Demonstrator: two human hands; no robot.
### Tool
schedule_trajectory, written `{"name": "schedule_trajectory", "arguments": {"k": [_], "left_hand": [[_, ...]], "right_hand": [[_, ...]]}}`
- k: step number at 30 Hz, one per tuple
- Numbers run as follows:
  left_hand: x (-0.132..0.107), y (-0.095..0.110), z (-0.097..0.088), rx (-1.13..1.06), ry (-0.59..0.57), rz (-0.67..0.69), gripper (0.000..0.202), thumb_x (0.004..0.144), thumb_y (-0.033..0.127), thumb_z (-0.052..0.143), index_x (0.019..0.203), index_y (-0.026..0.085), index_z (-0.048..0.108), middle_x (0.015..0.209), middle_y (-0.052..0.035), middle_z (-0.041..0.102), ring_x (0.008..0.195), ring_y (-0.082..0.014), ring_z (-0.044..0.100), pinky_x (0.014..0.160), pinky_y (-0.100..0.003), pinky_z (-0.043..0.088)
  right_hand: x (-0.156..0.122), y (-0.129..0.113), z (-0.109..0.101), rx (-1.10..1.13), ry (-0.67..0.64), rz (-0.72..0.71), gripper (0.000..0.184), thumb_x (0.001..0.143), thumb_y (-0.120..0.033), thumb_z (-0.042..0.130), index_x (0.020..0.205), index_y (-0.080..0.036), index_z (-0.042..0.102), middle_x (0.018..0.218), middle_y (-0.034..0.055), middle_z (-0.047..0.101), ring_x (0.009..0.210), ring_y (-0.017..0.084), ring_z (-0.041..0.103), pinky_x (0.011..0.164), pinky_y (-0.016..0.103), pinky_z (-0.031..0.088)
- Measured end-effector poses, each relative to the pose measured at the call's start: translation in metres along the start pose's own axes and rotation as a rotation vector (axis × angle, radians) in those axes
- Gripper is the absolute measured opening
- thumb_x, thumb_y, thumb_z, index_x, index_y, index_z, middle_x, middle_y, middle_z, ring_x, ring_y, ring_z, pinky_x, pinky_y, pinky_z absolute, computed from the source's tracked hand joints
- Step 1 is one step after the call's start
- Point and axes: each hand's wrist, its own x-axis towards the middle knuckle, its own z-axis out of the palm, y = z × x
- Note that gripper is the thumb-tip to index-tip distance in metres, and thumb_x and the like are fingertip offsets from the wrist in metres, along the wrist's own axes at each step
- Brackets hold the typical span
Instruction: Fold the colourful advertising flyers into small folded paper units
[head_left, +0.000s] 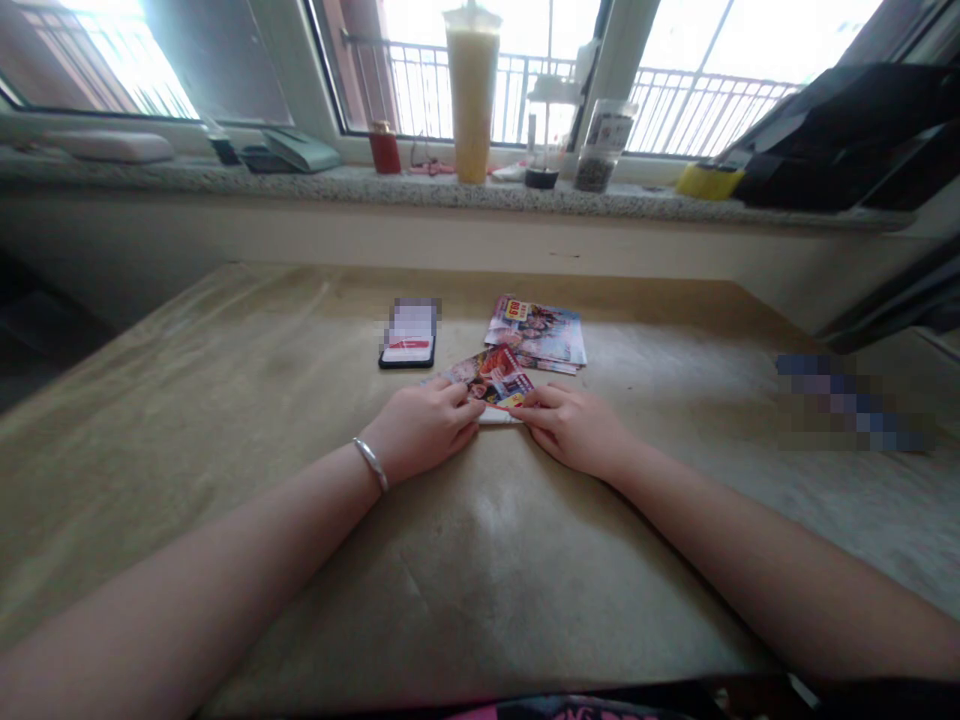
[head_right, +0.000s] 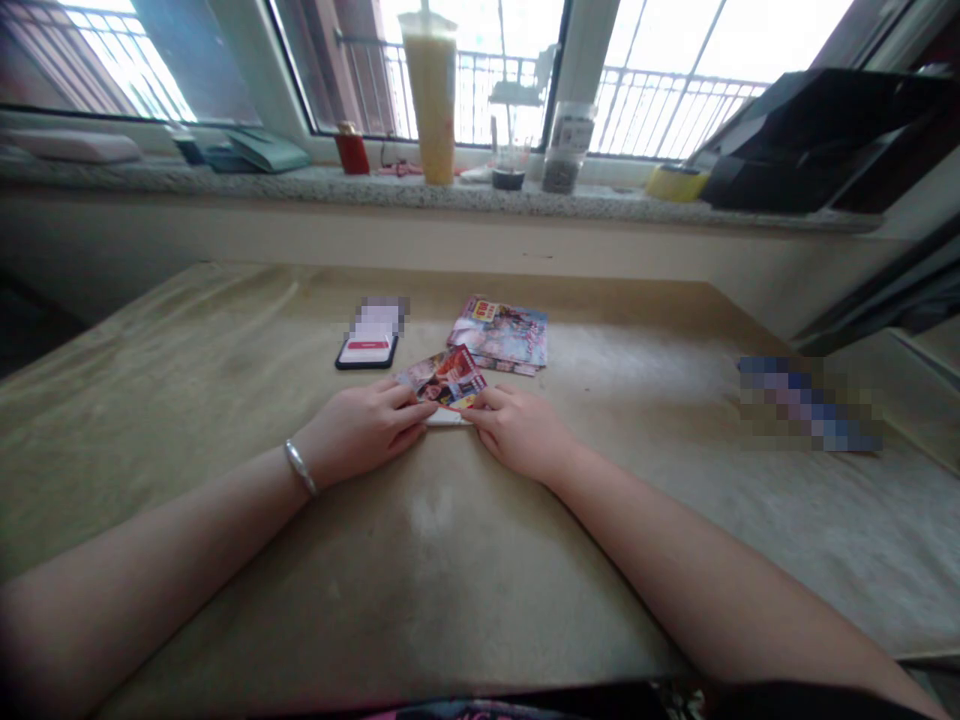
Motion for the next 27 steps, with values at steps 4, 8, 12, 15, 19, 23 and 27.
{"name": "schedule_trajectory", "arguments": {"k": [4, 8, 12, 15, 19, 23, 27], "left_hand": [[0.001, 0.0, 0.001, 0.006, -0.005, -0.003, 0.028, 0.092, 0.034, 0.043, 0.107, 0.021, 0.063, 0.094, -0.0084, 0.061, 0.09, -0.0223, 0.057, 0.066, -0.03, 0.047], [0.001, 0.001, 0.0, 0.014, -0.027, -0.005, 0.029, 0.092, 0.034, 0.043, 0.112, 0.022, 0.06, 0.096, -0.009, 0.061, 0.09, -0.023, 0.057, 0.066, -0.03, 0.047], [0.001, 0.003, -0.001, 0.013, -0.047, -0.023, 0.031, 0.091, 0.035, 0.045, 0.117, 0.024, 0.058, 0.098, -0.0092, 0.06, 0.088, -0.0226, 0.058, 0.064, -0.029, 0.046], [0.001, 0.006, -0.002, 0.006, -0.059, -0.04, 0.03, 0.09, 0.034, 0.045, 0.115, 0.022, 0.059, 0.098, -0.0101, 0.06, 0.088, -0.0231, 0.058, 0.067, -0.031, 0.047], [0.004, 0.01, -0.002, -0.01, -0.064, -0.022, 0.031, 0.091, 0.031, 0.043, 0.114, 0.017, 0.06, 0.1, -0.012, 0.061, 0.092, -0.0251, 0.057, 0.077, -0.037, 0.049], [0.005, 0.013, 0.0, -0.036, -0.063, 0.035, 0.034, 0.092, 0.027, 0.041, 0.117, 0.011, 0.058, 0.111, -0.0144, 0.059, 0.105, -0.0259, 0.054, 0.091, -0.039, 0.046], [0.005, 0.015, 0.0, -0.044, -0.075, 0.043, 0.04, 0.09, 0.033, 0.045, 0.121, 0.009, 0.055, 0.115, -0.0165, 0.057, 0.106, -0.0266, 0.053, 0.092, -0.04, 0.046]], "right_hand": [[0.001, 0.001, 0.002, 0.04, 0.011, -0.014, 0.032, 0.087, -0.018, 0.05, 0.114, -0.022, 0.066, 0.101, 0.0075, 0.064, 0.089, 0.019, 0.056, 0.077, 0.031, 0.046], [0.0, 0.002, 0.002, 0.046, 0.011, -0.007, 0.032, 0.087, -0.018, 0.05, 0.114, -0.022, 0.066, 0.101, 0.0073, 0.064, 0.09, 0.019, 0.056, 0.078, 0.031, 0.046], [0.0, 0.0, -0.001, -0.007, -0.007, -0.005, 0.032, 0.087, -0.02, 0.05, 0.115, -0.022, 0.065, 0.1, 0.0077, 0.065, 0.088, 0.02, 0.058, 0.073, 0.031, 0.046], [0.0, -0.002, -0.003, -0.026, -0.003, 0.006, 0.03, 0.088, -0.021, 0.05, 0.113, -0.023, 0.066, 0.099, 0.0071, 0.066, 0.087, 0.019, 0.059, 0.072, 0.03, 0.046], [0.0, -0.002, -0.003, -0.012, 0.006, 0.027, 0.025, 0.089, -0.022, 0.049, 0.106, -0.022, 0.067, 0.1, 0.006, 0.067, 0.089, 0.019, 0.059, 0.075, 0.029, 0.046], [-0.001, -0.001, -0.002, 0.008, 0.008, 0.027, 0.024, 0.09, -0.022, 0.049, 0.104, -0.022, 0.068, 0.1, 0.0054, 0.067, 0.089, 0.019, 0.06, 0.075, 0.029, 0.046], [-0.003, 0.001, -0.001, 0.031, 0.024, 0.027, 0.023, 0.088, -0.021, 0.052, 0.104, -0.023, 0.069, 0.099, 0.0053, 0.066, 0.088, 0.018, 0.059, 0.073, 0.028, 0.045]]}}
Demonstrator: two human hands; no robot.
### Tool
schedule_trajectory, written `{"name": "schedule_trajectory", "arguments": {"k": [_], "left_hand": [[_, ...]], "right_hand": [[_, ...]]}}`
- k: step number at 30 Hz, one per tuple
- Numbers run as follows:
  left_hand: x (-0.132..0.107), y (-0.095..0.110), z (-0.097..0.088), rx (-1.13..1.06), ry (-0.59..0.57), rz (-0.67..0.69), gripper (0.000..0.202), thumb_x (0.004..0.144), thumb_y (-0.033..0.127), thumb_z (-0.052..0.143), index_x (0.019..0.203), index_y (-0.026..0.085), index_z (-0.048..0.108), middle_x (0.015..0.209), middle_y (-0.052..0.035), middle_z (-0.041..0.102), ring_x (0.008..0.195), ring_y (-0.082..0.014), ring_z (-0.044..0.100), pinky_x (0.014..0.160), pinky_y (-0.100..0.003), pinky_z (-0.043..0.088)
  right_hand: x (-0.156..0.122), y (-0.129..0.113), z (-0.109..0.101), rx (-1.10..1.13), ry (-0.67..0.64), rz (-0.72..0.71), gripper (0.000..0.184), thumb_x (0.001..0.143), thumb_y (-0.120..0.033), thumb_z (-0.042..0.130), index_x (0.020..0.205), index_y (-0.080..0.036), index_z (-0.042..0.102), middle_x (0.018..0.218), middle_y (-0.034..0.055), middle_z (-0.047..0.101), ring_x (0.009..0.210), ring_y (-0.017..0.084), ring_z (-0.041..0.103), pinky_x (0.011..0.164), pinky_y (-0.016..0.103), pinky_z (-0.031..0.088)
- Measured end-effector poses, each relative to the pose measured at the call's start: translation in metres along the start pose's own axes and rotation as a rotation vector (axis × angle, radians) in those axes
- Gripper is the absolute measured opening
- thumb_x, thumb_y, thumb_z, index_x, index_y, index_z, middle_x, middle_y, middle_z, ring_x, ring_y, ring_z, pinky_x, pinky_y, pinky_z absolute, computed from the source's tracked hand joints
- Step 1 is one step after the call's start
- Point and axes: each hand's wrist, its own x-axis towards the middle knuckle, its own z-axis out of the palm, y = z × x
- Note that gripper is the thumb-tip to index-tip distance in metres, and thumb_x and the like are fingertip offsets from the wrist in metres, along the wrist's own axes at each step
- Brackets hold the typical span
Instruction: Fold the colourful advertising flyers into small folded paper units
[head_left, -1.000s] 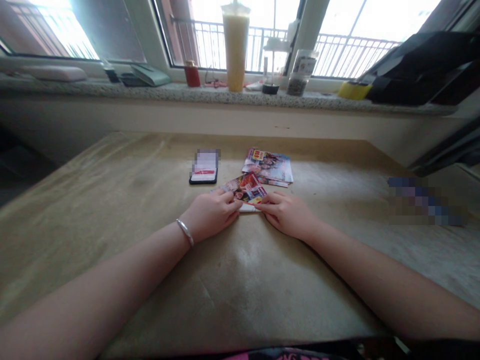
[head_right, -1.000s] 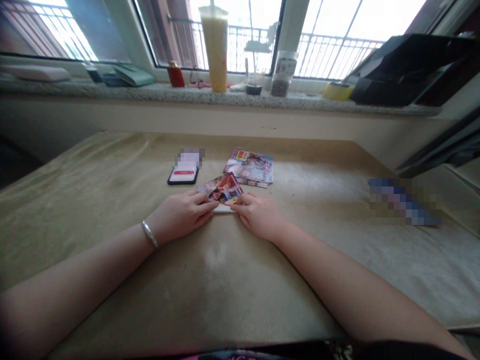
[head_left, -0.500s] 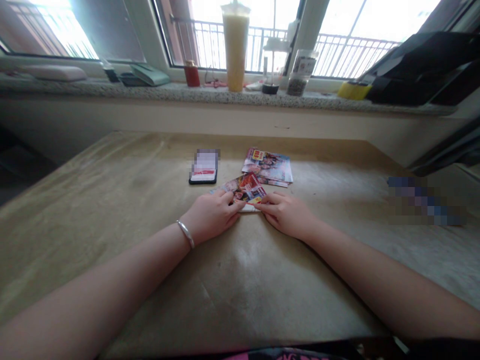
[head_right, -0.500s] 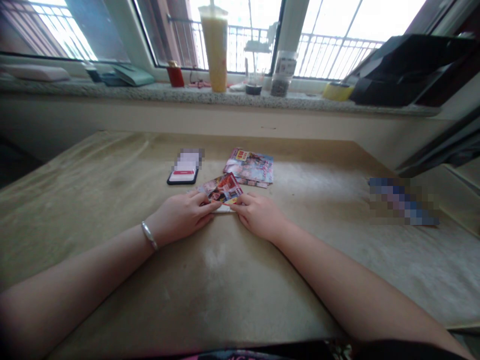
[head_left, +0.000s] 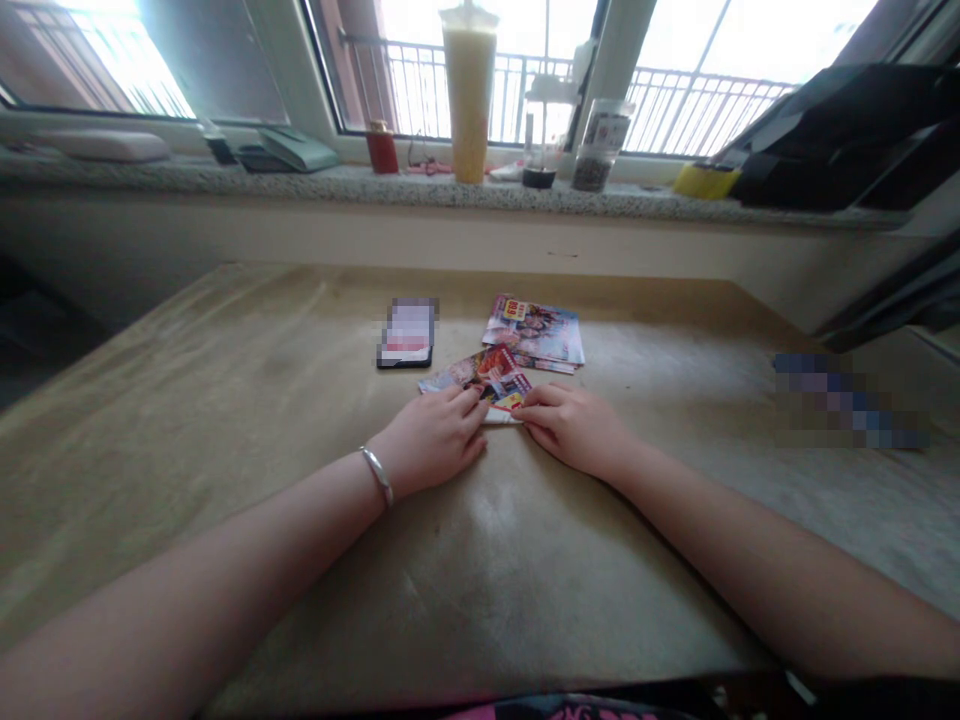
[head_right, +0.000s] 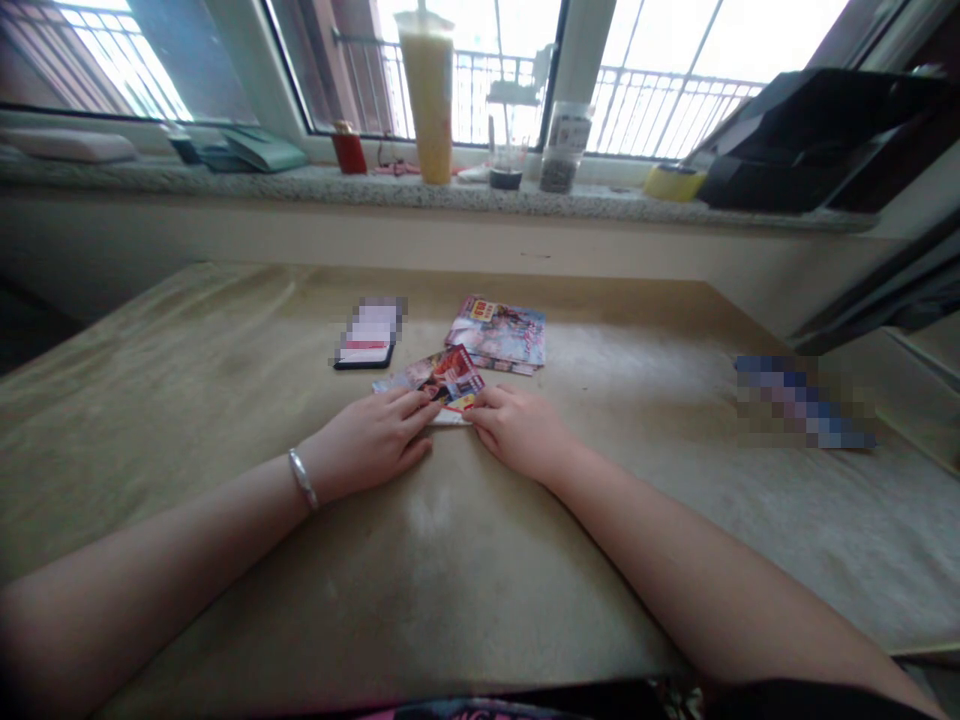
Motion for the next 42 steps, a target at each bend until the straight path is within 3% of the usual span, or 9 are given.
{"name": "schedule_trajectory", "arguments": {"k": [5, 14, 26, 42], "left_hand": [[0.0, 0.002, 0.0, -0.04, 0.001, -0.015, 0.041, 0.089, 0.033, 0.048, 0.127, 0.018, 0.05, 0.111, -0.0136, 0.057, 0.099, -0.0248, 0.054, 0.088, -0.04, 0.047], [-0.001, 0.003, 0.001, -0.06, 0.016, -0.022, 0.041, 0.09, 0.034, 0.046, 0.127, 0.018, 0.051, 0.117, -0.013, 0.054, 0.111, -0.0274, 0.049, 0.095, -0.042, 0.044], [0.002, 0.003, 0.003, -0.074, 0.002, 0.052, 0.046, 0.091, 0.036, 0.043, 0.127, 0.008, 0.05, 0.114, -0.0139, 0.057, 0.11, -0.0264, 0.05, 0.101, -0.039, 0.041], [0.001, 0.005, 0.002, -0.112, 0.014, 0.056, 0.041, 0.092, 0.034, 0.044, 0.128, 0.015, 0.049, 0.112, -0.0113, 0.055, 0.109, -0.0249, 0.048, 0.102, -0.041, 0.038]], "right_hand": [[0.0, 0.002, 0.0, 0.035, 0.004, 0.002, 0.023, 0.088, -0.02, 0.052, 0.102, -0.022, 0.069, 0.096, 0.0056, 0.067, 0.088, 0.018, 0.059, 0.075, 0.028, 0.046], [-0.001, 0.006, -0.009, 0.138, 0.01, 0.037, 0.017, 0.086, -0.019, 0.054, 0.084, -0.018, 0.071, 0.089, 0.0066, 0.068, 0.082, 0.017, 0.062, 0.074, 0.028, 0.048], [-0.001, 0.011, -0.003, 0.175, 0.034, 0.032, 0.017, 0.086, -0.02, 0.055, 0.087, -0.019, 0.072, 0.089, 0.0066, 0.067, 0.081, 0.016, 0.061, 0.075, 0.028, 0.048], [-0.001, 0.01, -0.005, 0.17, 0.005, 0.03, 0.018, 0.087, -0.02, 0.053, 0.088, -0.017, 0.071, 0.089, 0.0065, 0.067, 0.083, 0.017, 0.06, 0.076, 0.029, 0.048]]}}
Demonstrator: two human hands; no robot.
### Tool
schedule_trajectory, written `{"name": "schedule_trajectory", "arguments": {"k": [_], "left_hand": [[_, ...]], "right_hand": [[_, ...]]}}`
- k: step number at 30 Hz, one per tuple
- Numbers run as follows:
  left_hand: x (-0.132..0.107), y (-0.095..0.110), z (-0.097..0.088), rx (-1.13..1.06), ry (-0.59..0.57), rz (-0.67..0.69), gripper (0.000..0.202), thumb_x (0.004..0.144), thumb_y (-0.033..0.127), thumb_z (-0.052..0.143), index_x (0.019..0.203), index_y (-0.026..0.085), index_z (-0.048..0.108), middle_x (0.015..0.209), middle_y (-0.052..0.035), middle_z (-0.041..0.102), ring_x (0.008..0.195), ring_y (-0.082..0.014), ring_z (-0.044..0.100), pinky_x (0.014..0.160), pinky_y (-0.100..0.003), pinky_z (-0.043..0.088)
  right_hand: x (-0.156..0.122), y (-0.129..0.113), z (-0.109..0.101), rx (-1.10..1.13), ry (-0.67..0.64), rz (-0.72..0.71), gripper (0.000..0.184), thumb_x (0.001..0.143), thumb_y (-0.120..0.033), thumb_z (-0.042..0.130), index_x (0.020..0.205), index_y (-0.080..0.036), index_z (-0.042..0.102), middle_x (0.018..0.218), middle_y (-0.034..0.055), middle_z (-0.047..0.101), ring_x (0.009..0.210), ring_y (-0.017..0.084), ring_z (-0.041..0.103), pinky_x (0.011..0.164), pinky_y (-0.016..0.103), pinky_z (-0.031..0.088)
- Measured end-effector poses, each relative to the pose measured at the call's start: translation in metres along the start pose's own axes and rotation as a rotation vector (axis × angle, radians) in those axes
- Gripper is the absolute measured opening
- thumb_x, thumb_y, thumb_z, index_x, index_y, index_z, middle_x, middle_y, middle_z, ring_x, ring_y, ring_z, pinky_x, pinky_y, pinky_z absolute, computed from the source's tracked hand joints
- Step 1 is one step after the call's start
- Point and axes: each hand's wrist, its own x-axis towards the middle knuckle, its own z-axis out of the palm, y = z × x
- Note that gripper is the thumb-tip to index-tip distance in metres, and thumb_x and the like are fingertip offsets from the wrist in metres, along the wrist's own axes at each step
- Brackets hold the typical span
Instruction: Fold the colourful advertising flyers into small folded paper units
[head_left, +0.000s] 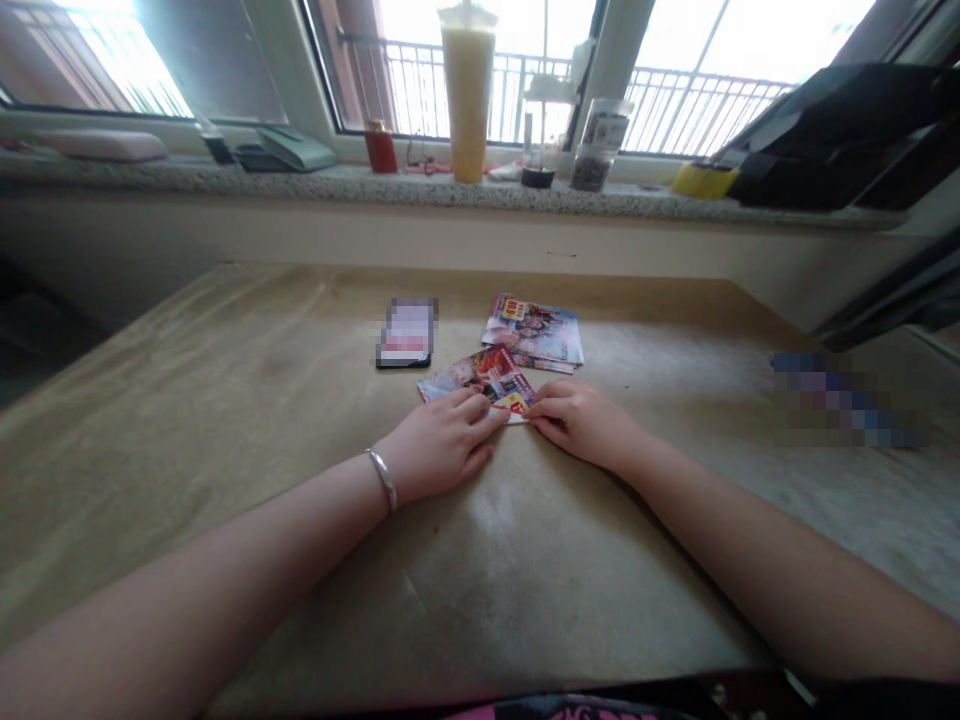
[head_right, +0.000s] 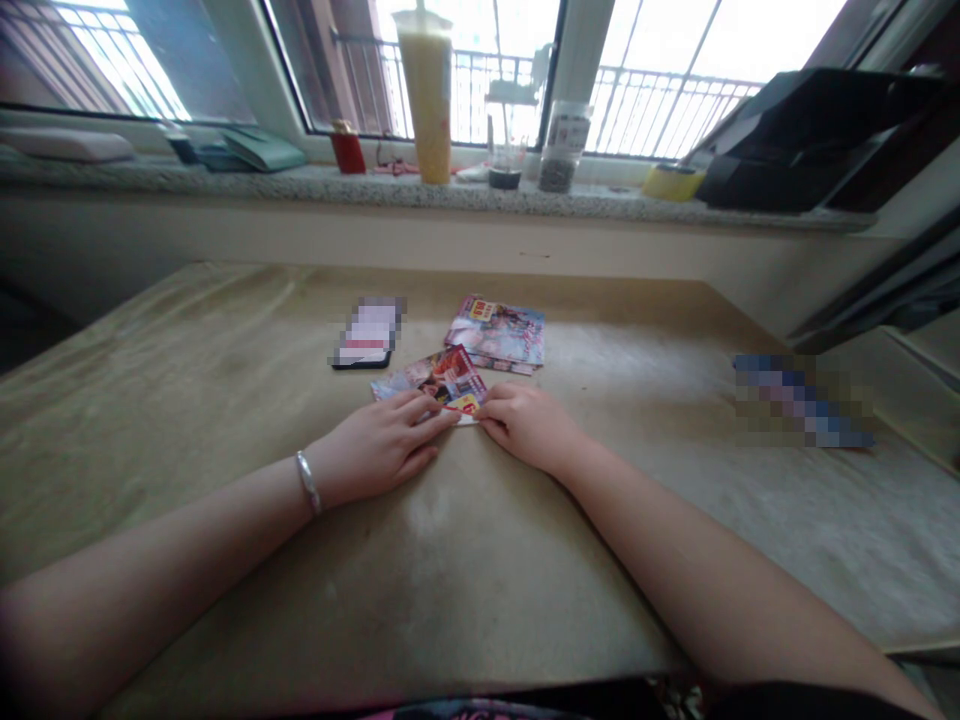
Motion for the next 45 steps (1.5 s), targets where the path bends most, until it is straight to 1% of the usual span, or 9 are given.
{"name": "schedule_trajectory", "arguments": {"k": [4, 9, 12, 18, 24, 29, 36, 40, 45], "left_hand": [[0.001, 0.0, 0.0, 0.011, -0.006, 0.002, 0.041, 0.092, 0.034, 0.044, 0.128, 0.014, 0.049, 0.11, -0.0114, 0.055, 0.108, -0.0254, 0.047, 0.102, -0.041, 0.038], [0.001, 0.0, -0.001, 0.009, 0.005, 0.01, 0.041, 0.091, 0.034, 0.044, 0.127, 0.014, 0.049, 0.109, -0.0115, 0.055, 0.108, -0.0256, 0.047, 0.101, -0.041, 0.038], [0.001, 0.0, -0.002, 0.006, -0.005, 0.01, 0.042, 0.091, 0.035, 0.045, 0.127, 0.013, 0.049, 0.109, -0.0117, 0.055, 0.107, -0.0254, 0.047, 0.101, -0.041, 0.037], [0.002, 0.003, -0.004, 0.023, -0.039, 0.009, 0.043, 0.091, 0.035, 0.044, 0.127, 0.012, 0.049, 0.106, -0.0114, 0.056, 0.104, -0.0254, 0.048, 0.099, -0.04, 0.039], [0.001, 0.002, -0.001, 0.034, -0.053, 0.018, 0.046, 0.091, 0.037, 0.043, 0.129, 0.011, 0.047, 0.109, -0.0121, 0.056, 0.106, -0.0258, 0.048, 0.101, -0.039, 0.037], [0.002, 0.002, -0.002, 0.037, -0.054, 0.02, 0.047, 0.092, 0.038, 0.043, 0.13, 0.011, 0.046, 0.11, -0.0127, 0.057, 0.107, -0.0256, 0.048, 0.101, -0.04, 0.037], [0.001, 0.003, -0.004, 0.029, -0.053, 0.015, 0.047, 0.092, 0.037, 0.042, 0.13, 0.011, 0.046, 0.111, -0.0134, 0.057, 0.109, -0.026, 0.047, 0.101, -0.04, 0.037], [0.0, 0.003, -0.004, 0.009, -0.038, 0.02, 0.045, 0.092, 0.037, 0.042, 0.129, 0.012, 0.047, 0.11, -0.0131, 0.057, 0.107, -0.0255, 0.048, 0.1, -0.041, 0.038], [-0.001, 0.003, -0.003, 0.022, -0.051, 0.014, 0.046, 0.092, 0.038, 0.041, 0.13, 0.013, 0.046, 0.111, -0.0121, 0.056, 0.106, -0.0254, 0.047, 0.1, -0.04, 0.037]], "right_hand": [[-0.001, 0.001, -0.001, -0.032, -0.008, -0.018, 0.018, 0.087, -0.019, 0.052, 0.093, -0.018, 0.07, 0.092, 0.006, 0.067, 0.084, 0.017, 0.06, 0.077, 0.029, 0.047], [-0.002, 0.003, -0.001, -0.071, -0.011, -0.126, 0.023, 0.088, -0.016, 0.049, 0.098, -0.021, 0.069, 0.1, 0.0054, 0.067, 0.09, 0.017, 0.06, 0.078, 0.028, 0.047], [-0.003, 0.005, 0.0, -0.075, -0.004, -0.143, 0.025, 0.088, -0.016, 0.049, 0.101, -0.022, 0.069, 0.1, 0.0056, 0.067, 0.089, 0.017, 0.06, 0.077, 0.029, 0.048], [-0.003, 0.009, 0.0, -0.056, -0.009, -0.195, 0.025, 0.087, -0.015, 0.048, 0.1, -0.021, 0.069, 0.101, 0.0063, 0.066, 0.089, 0.017, 0.059, 0.077, 0.029, 0.048], [-0.002, 0.008, -0.003, -0.075, -0.047, -0.212, 0.026, 0.087, -0.015, 0.047, 0.101, -0.021, 0.068, 0.101, 0.0074, 0.064, 0.091, 0.018, 0.057, 0.08, 0.03, 0.046], [-0.002, 0.007, -0.011, -0.196, -0.109, -0.228, 0.025, 0.086, -0.018, 0.048, 0.102, -0.023, 0.067, 0.098, 0.0069, 0.065, 0.088, 0.018, 0.056, 0.075, 0.03, 0.044], [-0.003, 0.008, -0.019, -0.264, -0.165, -0.234, 0.029, 0.085, -0.018, 0.049, 0.108, -0.026, 0.065, 0.1, 0.0056, 0.064, 0.086, 0.018, 0.056, 0.072, 0.029, 0.04], [-0.003, 0.005, -0.024, -0.309, -0.194, -0.22, 0.028, 0.082, -0.018, 0.051, 0.106, -0.025, 0.066, 0.096, 0.0054, 0.065, 0.085, 0.019, 0.055, 0.071, 0.03, 0.038], [-0.003, -0.002, -0.031, -0.364, -0.244, -0.177, 0.025, 0.081, -0.02, 0.052, 0.101, -0.024, 0.067, 0.092, 0.0043, 0.066, 0.082, 0.019, 0.057, 0.069, 0.03, 0.036]]}}
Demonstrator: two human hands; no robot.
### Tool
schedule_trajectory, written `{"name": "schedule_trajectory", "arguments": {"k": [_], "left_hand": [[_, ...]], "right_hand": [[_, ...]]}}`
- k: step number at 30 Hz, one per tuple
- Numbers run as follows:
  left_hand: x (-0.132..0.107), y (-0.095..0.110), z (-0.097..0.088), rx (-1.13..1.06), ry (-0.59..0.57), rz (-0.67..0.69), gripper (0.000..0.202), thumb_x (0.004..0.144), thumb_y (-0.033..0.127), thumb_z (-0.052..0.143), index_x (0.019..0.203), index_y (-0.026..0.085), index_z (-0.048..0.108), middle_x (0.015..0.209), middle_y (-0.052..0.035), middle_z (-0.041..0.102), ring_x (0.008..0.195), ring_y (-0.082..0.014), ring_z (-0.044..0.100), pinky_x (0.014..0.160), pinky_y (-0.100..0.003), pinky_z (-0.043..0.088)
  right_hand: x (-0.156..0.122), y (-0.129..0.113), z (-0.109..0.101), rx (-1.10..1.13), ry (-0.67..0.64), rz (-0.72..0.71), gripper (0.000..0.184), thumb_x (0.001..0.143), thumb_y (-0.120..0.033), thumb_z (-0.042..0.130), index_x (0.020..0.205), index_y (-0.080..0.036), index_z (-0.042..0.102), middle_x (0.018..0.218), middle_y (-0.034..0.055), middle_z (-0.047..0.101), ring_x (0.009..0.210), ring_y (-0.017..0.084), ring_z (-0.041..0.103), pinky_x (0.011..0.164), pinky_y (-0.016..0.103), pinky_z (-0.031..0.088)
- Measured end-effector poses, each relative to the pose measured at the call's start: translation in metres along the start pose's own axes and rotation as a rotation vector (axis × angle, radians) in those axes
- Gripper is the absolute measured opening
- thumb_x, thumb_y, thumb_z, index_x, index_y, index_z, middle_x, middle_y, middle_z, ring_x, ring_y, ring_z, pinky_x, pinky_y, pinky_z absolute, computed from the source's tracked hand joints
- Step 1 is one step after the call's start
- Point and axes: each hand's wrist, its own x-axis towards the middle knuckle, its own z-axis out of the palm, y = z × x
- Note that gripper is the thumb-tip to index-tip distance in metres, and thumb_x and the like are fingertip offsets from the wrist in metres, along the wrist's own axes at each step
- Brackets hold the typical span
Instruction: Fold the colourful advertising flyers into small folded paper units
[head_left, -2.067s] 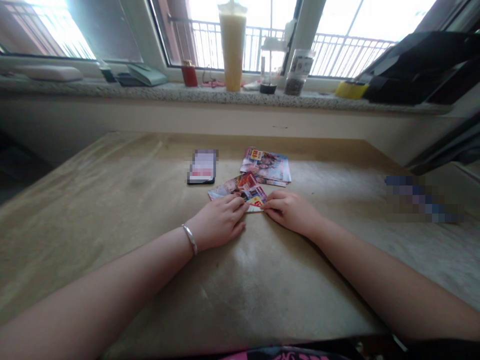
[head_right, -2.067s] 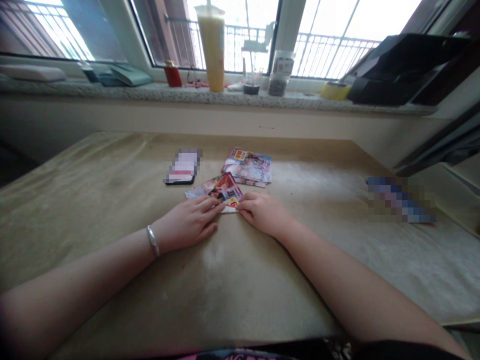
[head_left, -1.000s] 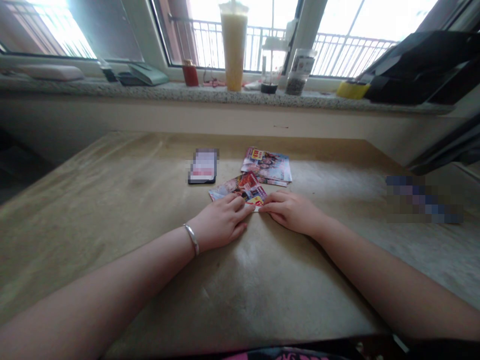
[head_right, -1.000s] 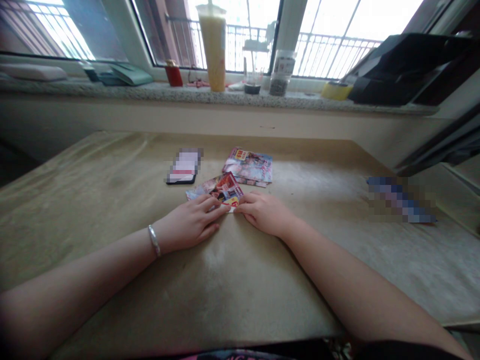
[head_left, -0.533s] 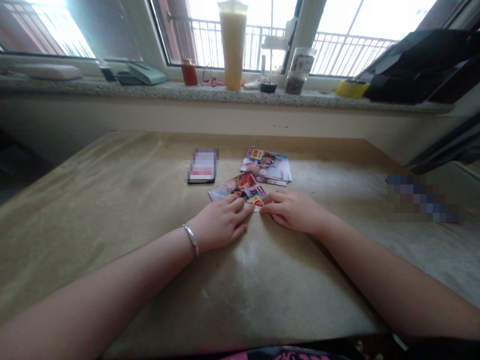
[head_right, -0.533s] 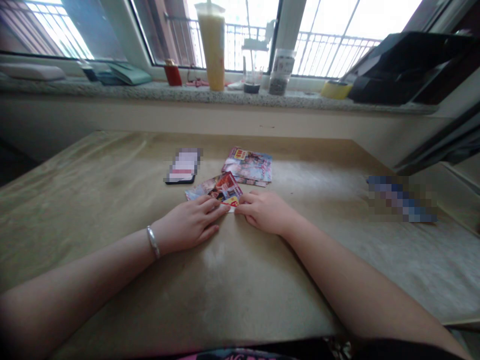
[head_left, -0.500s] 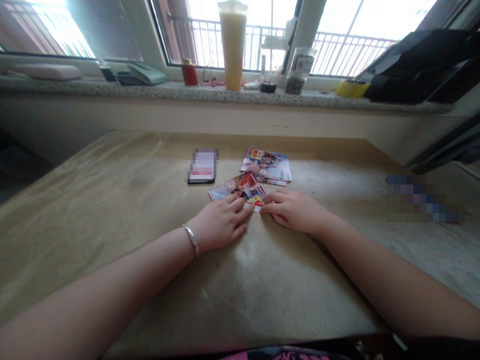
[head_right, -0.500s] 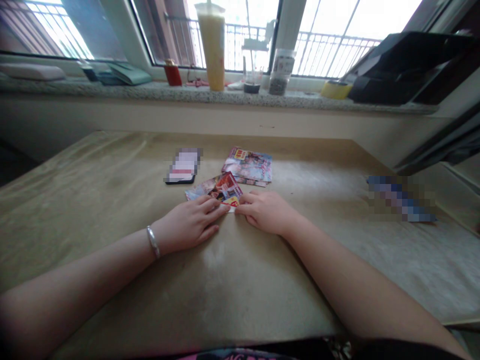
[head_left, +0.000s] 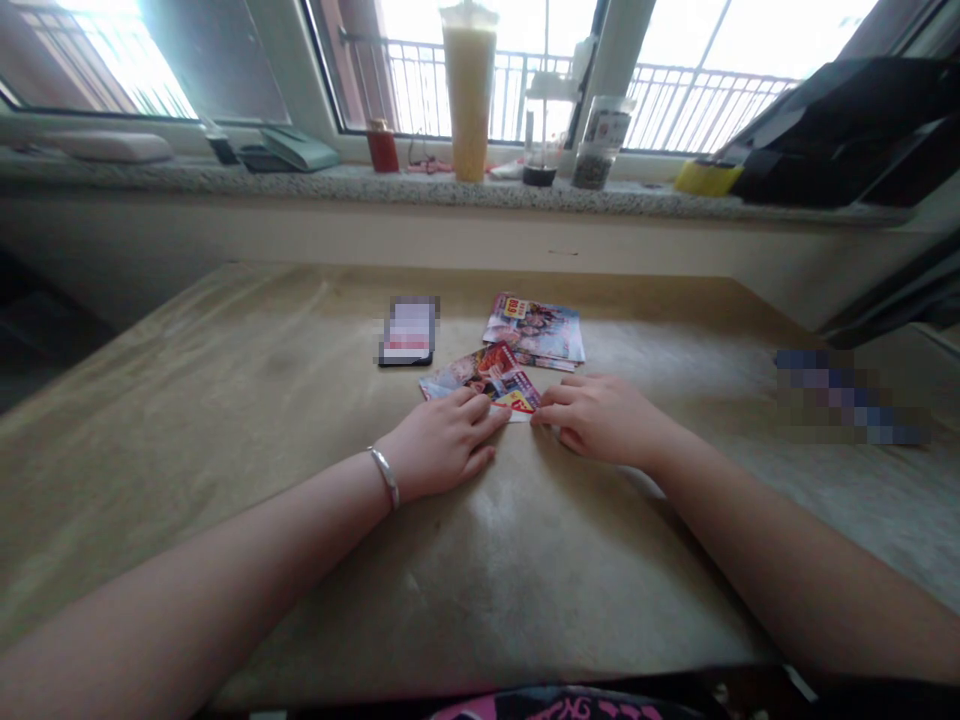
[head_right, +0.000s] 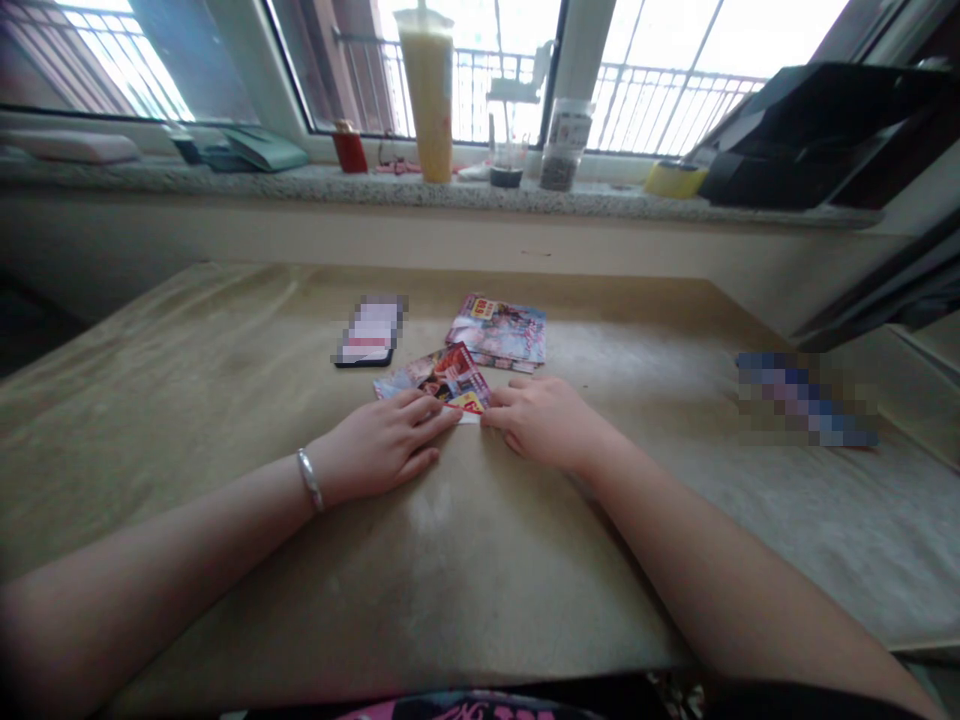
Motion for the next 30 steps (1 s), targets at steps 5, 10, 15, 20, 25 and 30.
{"name": "schedule_trajectory", "arguments": {"k": [5, 10, 15, 20, 25, 30], "left_hand": [[0.0, 0.0, 0.0, 0.009, 0.006, 0.007, 0.045, 0.092, 0.038, 0.041, 0.13, 0.014, 0.046, 0.111, -0.0119, 0.056, 0.107, -0.0254, 0.047, 0.1, -0.04, 0.037], [0.001, 0.0, -0.001, 0.005, 0.0, 0.005, 0.045, 0.092, 0.038, 0.042, 0.13, 0.014, 0.046, 0.111, -0.012, 0.056, 0.106, -0.0254, 0.047, 0.1, -0.04, 0.037], [0.001, 0.0, -0.001, 0.015, -0.007, 0.006, 0.046, 0.092, 0.038, 0.041, 0.131, 0.014, 0.046, 0.112, -0.0116, 0.055, 0.107, -0.0257, 0.046, 0.101, -0.04, 0.036], [0.001, -0.001, 0.0, 0.007, 0.005, 0.005, 0.046, 0.092, 0.039, 0.042, 0.131, 0.015, 0.046, 0.111, -0.0117, 0.056, 0.106, -0.0254, 0.047, 0.098, -0.039, 0.038], [0.001, -0.002, -0.001, 0.013, -0.006, 0.008, 0.046, 0.092, 0.039, 0.041, 0.131, 0.015, 0.046, 0.111, -0.0115, 0.056, 0.106, -0.0257, 0.047, 0.098, -0.039, 0.038], [0.001, -0.002, -0.001, -0.009, 0.002, 0.011, 0.045, 0.093, 0.038, 0.041, 0.131, 0.014, 0.046, 0.111, -0.012, 0.056, 0.107, -0.0247, 0.047, 0.099, -0.039, 0.037]], "right_hand": [[-0.003, 0.001, -0.001, 0.015, -0.016, 0.024, 0.027, 0.081, -0.019, 0.05, 0.1, -0.026, 0.068, 0.089, 0.0025, 0.067, 0.079, 0.018, 0.058, 0.067, 0.029, 0.035], [-0.006, 0.005, 0.0, 0.06, 0.012, 0.048, 0.031, 0.076, -0.013, 0.051, 0.097, -0.026, 0.069, 0.09, 0.0022, 0.069, 0.077, 0.016, 0.059, 0.065, 0.027, 0.036], [-0.007, 0.008, 0.001, 0.077, 0.021, 0.059, 0.032, 0.075, -0.012, 0.049, 0.093, -0.028, 0.071, 0.088, 0.0007, 0.07, 0.075, 0.015, 0.061, 0.064, 0.027, 0.037], [-0.009, 0.012, 0.001, 0.103, 0.03, 0.065, 0.033, 0.074, -0.012, 0.049, 0.092, -0.027, 0.072, 0.088, 0.001, 0.071, 0.076, 0.015, 0.061, 0.065, 0.026, 0.039], [-0.011, 0.016, 0.002, 0.131, 0.032, 0.038, 0.031, 0.074, -0.011, 0.049, 0.087, -0.026, 0.073, 0.085, 0.0009, 0.072, 0.076, 0.015, 0.061, 0.067, 0.026, 0.04], [-0.011, 0.018, 0.004, 0.13, 0.027, 0.025, 0.031, 0.075, -0.011, 0.048, 0.087, -0.026, 0.073, 0.085, 0.0008, 0.072, 0.077, 0.016, 0.061, 0.068, 0.027, 0.041]]}}
